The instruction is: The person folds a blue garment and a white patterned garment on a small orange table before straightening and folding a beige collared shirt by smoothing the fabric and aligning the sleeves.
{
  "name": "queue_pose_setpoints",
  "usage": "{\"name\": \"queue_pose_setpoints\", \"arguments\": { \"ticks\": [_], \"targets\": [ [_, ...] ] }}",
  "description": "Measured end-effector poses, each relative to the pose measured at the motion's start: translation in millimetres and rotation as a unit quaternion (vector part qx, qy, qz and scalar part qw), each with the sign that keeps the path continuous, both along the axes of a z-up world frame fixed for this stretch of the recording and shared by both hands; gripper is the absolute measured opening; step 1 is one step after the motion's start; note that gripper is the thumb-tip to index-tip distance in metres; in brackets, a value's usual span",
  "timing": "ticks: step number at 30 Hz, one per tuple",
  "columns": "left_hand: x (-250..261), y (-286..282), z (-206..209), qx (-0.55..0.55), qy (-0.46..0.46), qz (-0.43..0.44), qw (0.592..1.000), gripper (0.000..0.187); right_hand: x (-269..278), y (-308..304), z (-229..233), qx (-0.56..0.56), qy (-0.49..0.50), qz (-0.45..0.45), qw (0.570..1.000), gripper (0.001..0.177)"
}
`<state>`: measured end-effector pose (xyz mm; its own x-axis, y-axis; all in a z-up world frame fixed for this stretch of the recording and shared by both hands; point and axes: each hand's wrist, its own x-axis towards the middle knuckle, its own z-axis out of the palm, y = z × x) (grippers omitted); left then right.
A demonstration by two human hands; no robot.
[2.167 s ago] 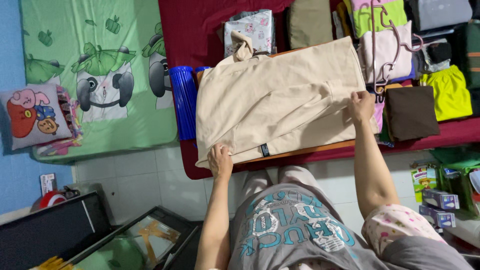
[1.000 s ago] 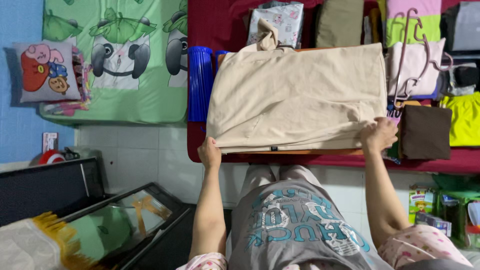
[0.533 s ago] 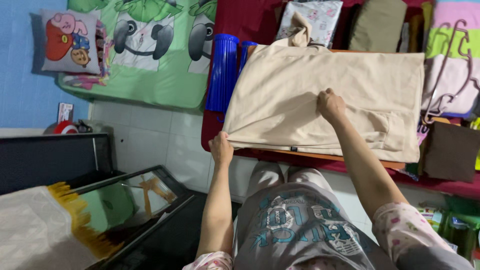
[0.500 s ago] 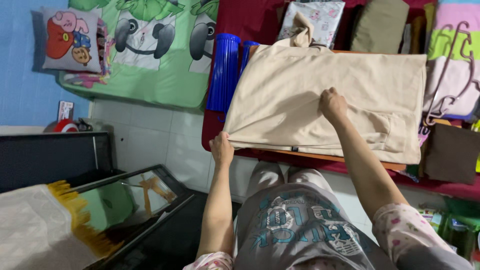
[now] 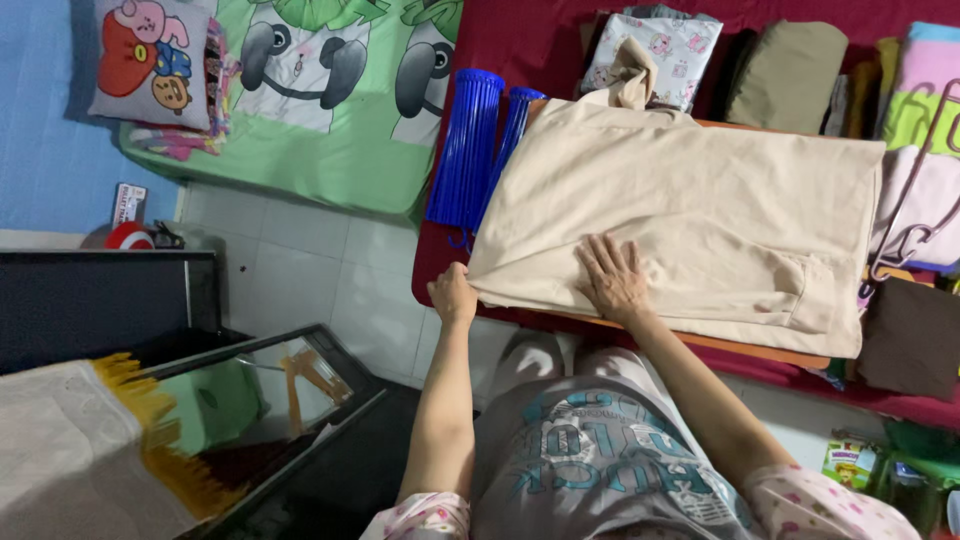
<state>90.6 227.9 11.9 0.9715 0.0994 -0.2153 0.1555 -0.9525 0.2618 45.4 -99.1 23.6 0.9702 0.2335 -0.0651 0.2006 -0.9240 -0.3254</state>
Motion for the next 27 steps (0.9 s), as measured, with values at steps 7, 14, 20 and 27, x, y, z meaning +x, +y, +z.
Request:
{"name": "queue_pose_setpoints", "arguments": {
  "ticks": [7, 14, 20, 27],
  "targets": [
    [77.6, -2.9, -55.1, -0.208, -0.080, 0.082, 0.971, 0.023, 28.9, 37.2, 6.4, -0.039, 0.044, -0.014, 0.998, 0.076],
    [164.1, -56.8, -98.8, -0.350, -0.063, 0.018, 0.935, 0.036, 85.7, 62.5, -1.6, -0.019, 0.034, -0.054, 0.998, 0.080],
    [186.5, -67.0, -105.0, -0.463, 0.093, 0.049, 0.880, 0.044, 105.0, 65.9, -14.5, -0.014, 0.039, -0.093, 0.995, 0.081],
    [185.5, -24.6, -83.2, -0.517, 0.336, 0.001, 0.787, 0.039, 118.5, 77.6, -4.6, -0.020, 0.087, -0.127, 0.988, 0.080]
  ]
}}
